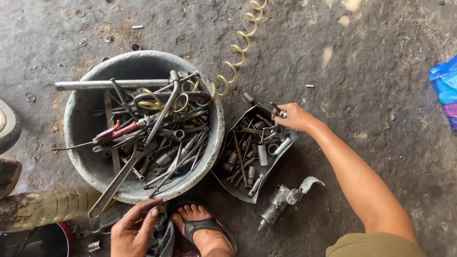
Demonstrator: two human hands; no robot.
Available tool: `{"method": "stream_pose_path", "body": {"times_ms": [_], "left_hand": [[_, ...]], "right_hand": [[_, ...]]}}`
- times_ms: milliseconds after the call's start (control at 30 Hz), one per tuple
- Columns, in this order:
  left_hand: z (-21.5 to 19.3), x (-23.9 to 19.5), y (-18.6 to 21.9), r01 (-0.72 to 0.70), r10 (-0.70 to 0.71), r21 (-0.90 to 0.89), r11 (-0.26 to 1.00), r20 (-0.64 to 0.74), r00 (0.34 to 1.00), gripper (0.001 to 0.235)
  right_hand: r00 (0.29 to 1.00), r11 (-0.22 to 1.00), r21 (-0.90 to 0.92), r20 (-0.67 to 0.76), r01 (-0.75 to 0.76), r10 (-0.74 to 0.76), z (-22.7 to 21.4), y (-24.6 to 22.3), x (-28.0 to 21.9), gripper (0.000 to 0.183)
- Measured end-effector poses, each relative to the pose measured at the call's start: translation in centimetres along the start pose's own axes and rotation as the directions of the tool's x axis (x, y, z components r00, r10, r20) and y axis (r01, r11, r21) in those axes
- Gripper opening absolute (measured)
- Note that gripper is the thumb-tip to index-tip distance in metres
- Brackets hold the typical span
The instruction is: The person works on the engine area of a motorcycle, using a wrench to tighten or loosen bolts. They then search through a bucket of tools to find a specific wrench, eventually selecting one and returning to the motorcycle to continue the repair.
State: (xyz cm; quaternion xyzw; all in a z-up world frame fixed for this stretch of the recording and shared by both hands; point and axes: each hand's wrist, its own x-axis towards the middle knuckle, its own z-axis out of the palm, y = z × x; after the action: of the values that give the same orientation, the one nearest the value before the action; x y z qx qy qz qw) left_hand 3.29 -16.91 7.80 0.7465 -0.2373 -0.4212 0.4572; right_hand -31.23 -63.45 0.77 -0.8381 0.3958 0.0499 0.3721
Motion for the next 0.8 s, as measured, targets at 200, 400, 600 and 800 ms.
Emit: {"method": "stream_pose_path", "body": {"times_ms": [200,400,600,800], "left_hand": [[-0.9,0.0,-3.2,0.166,-0.173,-0.079,0.983,-0.087,0.981,0.03],[0.3,0.5,-4.1,0.162,-0.166,-0.052,0.985,-0.091,0.982,0.03],[0.8,0.3,-3.4,0.21,-0.213,-0.049,0.976,-0.055,0.976,0.029],[0.0,0.1,-1.7,0.191,-0.189,0.015,0.982,-0.078,0.979,0.028]], "right_hand": [[0.988,0.951,0.301,-0.107,-0.072,0.109,1.2,2.2,-4.5,0.018],[0.987,0.992,0.091,-0.127,-0.087,0.099,1.1,-3.5,-5.9,0.026],[0.995,0.953,-0.287,-0.015,-0.1,0.1,4.5,-5.8,-2.6,0.045],[0.996,0.921,-0.389,0.091,0.015,0.022,7.8,-6.1,-1.6,0.044]]}}
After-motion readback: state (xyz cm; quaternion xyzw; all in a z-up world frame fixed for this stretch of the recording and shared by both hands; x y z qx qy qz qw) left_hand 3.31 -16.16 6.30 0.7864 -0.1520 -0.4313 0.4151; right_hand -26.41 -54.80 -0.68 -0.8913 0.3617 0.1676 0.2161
